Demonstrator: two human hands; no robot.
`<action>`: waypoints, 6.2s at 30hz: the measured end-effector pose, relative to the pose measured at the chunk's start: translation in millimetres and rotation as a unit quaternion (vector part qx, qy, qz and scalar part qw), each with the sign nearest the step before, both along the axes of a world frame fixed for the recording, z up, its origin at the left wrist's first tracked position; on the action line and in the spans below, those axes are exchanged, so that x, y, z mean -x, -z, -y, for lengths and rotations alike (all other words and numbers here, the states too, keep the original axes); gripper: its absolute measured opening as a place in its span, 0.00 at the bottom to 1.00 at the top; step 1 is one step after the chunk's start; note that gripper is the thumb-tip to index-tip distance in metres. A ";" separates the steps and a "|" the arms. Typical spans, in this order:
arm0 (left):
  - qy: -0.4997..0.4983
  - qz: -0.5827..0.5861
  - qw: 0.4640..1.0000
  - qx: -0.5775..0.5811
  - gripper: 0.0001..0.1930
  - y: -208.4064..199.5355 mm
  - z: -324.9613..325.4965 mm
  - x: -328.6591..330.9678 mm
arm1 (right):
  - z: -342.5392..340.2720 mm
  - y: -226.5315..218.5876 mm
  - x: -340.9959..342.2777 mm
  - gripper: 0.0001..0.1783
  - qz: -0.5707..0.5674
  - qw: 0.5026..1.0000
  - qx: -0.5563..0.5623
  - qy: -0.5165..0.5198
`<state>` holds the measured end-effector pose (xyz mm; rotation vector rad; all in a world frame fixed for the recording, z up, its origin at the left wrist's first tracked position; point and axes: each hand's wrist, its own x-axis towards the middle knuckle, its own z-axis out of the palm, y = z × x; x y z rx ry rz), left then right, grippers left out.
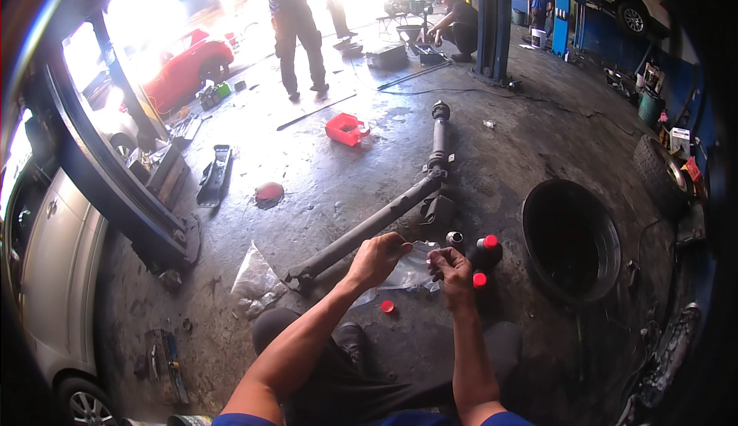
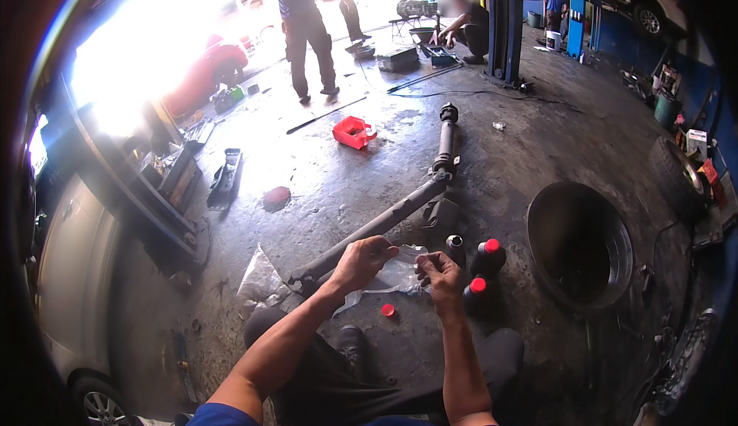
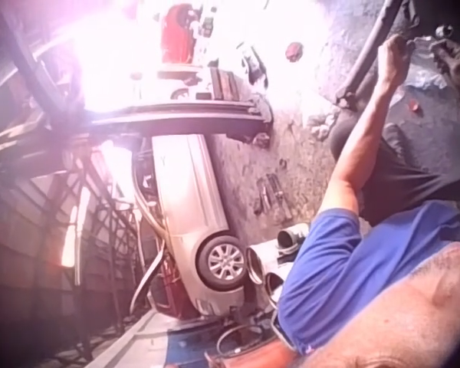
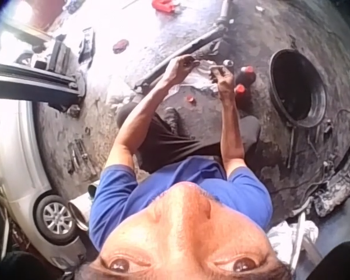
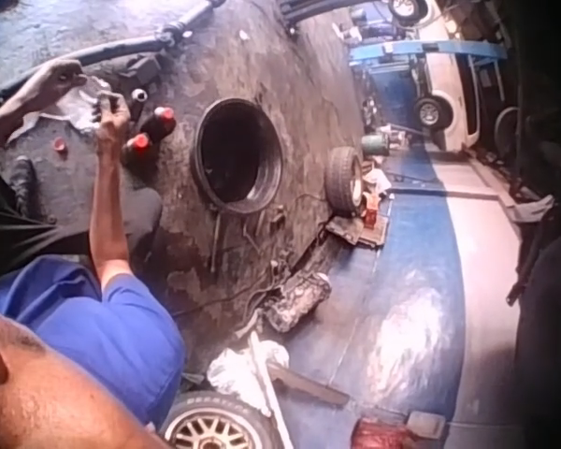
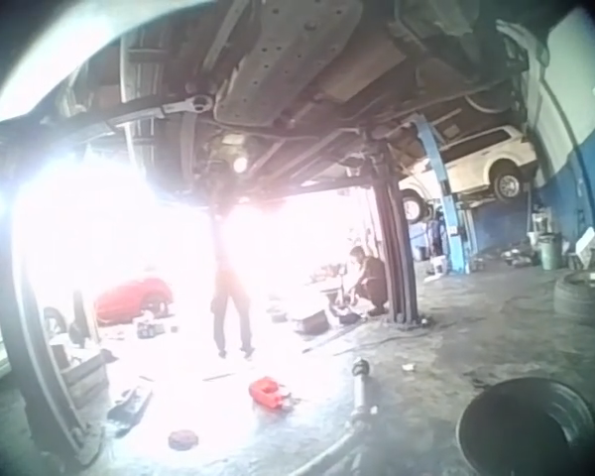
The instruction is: Pouring automotive fluid from individual bottles into a vehicle from a lifted position underneath.
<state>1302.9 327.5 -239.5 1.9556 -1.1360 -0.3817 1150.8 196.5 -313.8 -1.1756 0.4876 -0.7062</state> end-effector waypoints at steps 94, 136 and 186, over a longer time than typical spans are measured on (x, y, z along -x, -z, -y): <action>0.064 -0.175 0.982 -0.021 0.15 3.7 4.1 14.6 | -18.1 -2.2 0.4 0.09 -0.083 0.959 0.250 0.102; 0.098 -0.278 0.956 0.000 0.14 5.8 8.9 7.7 | -14.4 -2.9 4.1 0.10 -0.057 0.939 0.320 0.116; -0.030 0.098 0.989 0.107 0.13 18.5 14.4 26.3 | -1.5 -5.1 19.6 0.08 -0.001 0.998 0.059 -0.018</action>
